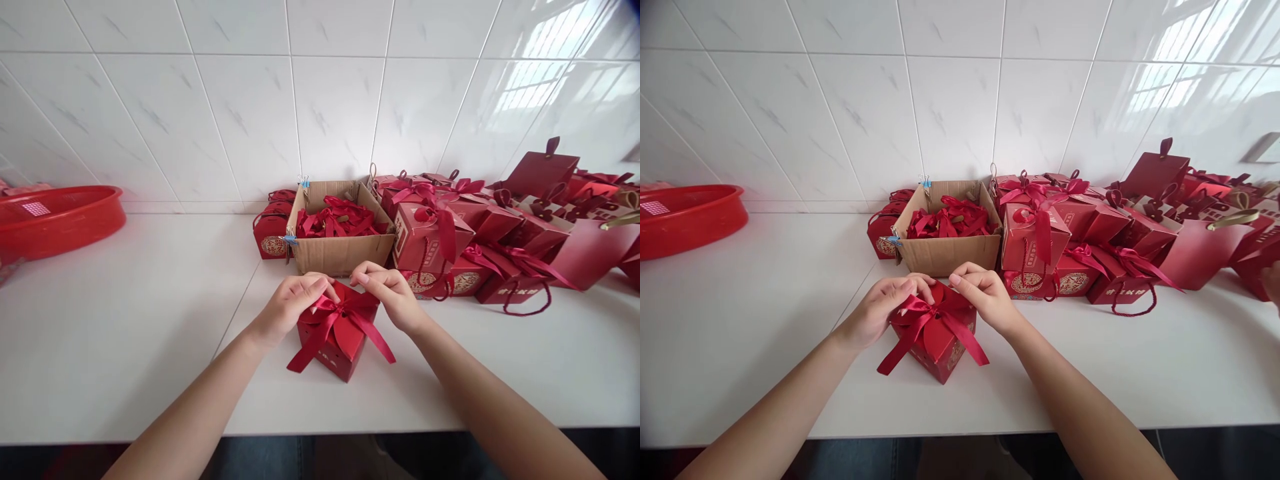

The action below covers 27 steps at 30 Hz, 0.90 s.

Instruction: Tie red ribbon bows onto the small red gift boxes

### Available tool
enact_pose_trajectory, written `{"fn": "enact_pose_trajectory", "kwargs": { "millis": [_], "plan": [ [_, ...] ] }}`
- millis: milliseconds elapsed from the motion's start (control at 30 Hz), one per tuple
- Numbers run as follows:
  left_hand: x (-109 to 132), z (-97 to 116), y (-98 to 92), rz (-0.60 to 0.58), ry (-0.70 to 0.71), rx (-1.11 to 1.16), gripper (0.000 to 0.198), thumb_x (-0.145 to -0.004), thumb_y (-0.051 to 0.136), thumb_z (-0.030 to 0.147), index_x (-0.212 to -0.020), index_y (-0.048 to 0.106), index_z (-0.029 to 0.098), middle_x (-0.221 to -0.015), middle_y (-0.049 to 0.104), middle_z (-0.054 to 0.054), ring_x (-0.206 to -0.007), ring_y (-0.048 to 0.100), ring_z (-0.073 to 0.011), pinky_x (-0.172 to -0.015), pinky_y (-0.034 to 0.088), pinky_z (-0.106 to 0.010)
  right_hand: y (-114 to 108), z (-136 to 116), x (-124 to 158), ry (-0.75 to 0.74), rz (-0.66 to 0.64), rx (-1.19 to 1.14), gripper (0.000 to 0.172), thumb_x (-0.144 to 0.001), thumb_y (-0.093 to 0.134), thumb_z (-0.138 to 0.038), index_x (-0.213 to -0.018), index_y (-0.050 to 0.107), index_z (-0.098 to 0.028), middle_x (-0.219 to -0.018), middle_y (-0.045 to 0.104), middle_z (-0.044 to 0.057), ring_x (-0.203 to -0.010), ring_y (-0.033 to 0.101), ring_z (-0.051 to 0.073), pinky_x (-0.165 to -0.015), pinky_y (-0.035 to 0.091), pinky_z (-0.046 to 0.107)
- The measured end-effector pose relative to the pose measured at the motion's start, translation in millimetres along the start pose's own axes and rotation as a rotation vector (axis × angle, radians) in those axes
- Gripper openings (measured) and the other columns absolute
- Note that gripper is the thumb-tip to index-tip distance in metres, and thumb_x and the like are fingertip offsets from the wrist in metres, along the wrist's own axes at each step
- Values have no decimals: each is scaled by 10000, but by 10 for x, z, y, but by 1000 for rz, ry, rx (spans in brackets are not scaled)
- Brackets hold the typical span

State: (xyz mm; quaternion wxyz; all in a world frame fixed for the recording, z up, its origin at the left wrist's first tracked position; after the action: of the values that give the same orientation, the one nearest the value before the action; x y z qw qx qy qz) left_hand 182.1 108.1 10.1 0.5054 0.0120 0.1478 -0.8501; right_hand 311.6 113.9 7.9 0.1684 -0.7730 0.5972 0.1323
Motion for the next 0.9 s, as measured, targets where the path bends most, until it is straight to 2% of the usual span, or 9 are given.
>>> {"fn": "enact_pose_trajectory", "kwargs": {
  "millis": [67,200,300,400,467,600,767,900],
  "plan": [
    [6,-11,21,-18,-20,19,461,-875,452,520,-620,597,164,-876,629,-79,-905,575,-228,-808,445,-352,16,-19,5,-3,-12,1,499,-855,559,-450,-463,448,-162,-799,532,34,-688,480,132,-644,383,292],
    [18,-3,65,-58,-31,78,417,-857,524,449,-552,486,167,-900,615,-71,-940,570,-231,-784,442,-331,23,-47,9,7,-9,7,375,-878,538,-417,-600,565,-168,-792,533,17,-665,465,114,-640,369,275],
    [19,6,69,-66,-30,87,384,-841,564,392,-548,460,168,-881,607,-67,-959,559,-230,-781,434,-320,38,-59,16,35,-14,4,298,-864,564,-413,-682,568,-176,-720,516,-7,-651,458,108,-620,368,257],
    [19,9,81,-81,-34,103,384,-854,546,385,-552,464,163,-883,595,-63,-910,560,-209,-754,431,-312,115,-120,38,25,-75,43,193,-808,649,-369,-803,565,-195,-754,554,-10,-708,506,123,-655,404,256],
    [18,9,86,-86,-39,112,388,-853,543,390,-550,470,159,-872,582,-61,-875,560,-200,-736,435,-309,170,-175,56,-9,-117,109,183,-779,683,-330,-863,581,-203,-810,579,2,-754,537,138,-699,430,273],
    [14,27,72,-77,-24,111,364,-835,564,374,-554,492,154,-876,569,-61,-862,549,-194,-731,435,-306,230,-257,76,-94,-146,233,93,-757,707,-268,-777,656,-193,-853,568,30,-799,561,153,-760,452,297],
    [15,-5,36,-50,-33,76,353,-820,575,382,-559,501,157,-890,579,-65,-866,557,-202,-730,448,-311,251,-250,75,-120,-157,295,42,-745,722,-254,-755,718,-213,-878,564,41,-835,572,171,-784,460,329],
    [15,-8,26,-42,-22,37,369,-832,546,385,-542,477,167,-945,597,-77,-934,558,-220,-831,446,-341,266,-270,86,-149,-176,341,40,-741,725,-258,-757,727,-221,-891,577,47,-851,571,183,-795,459,349]
  ]
}}
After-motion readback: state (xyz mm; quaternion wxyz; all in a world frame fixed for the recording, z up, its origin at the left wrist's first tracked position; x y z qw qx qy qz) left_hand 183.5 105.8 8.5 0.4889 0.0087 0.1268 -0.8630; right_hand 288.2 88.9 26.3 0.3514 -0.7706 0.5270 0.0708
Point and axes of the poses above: each hand's wrist, its own x-axis away from the middle knuckle, its own y-axis out of the palm, z = x × y, the point moved 10 cm from there along -x, towards the middle knuckle
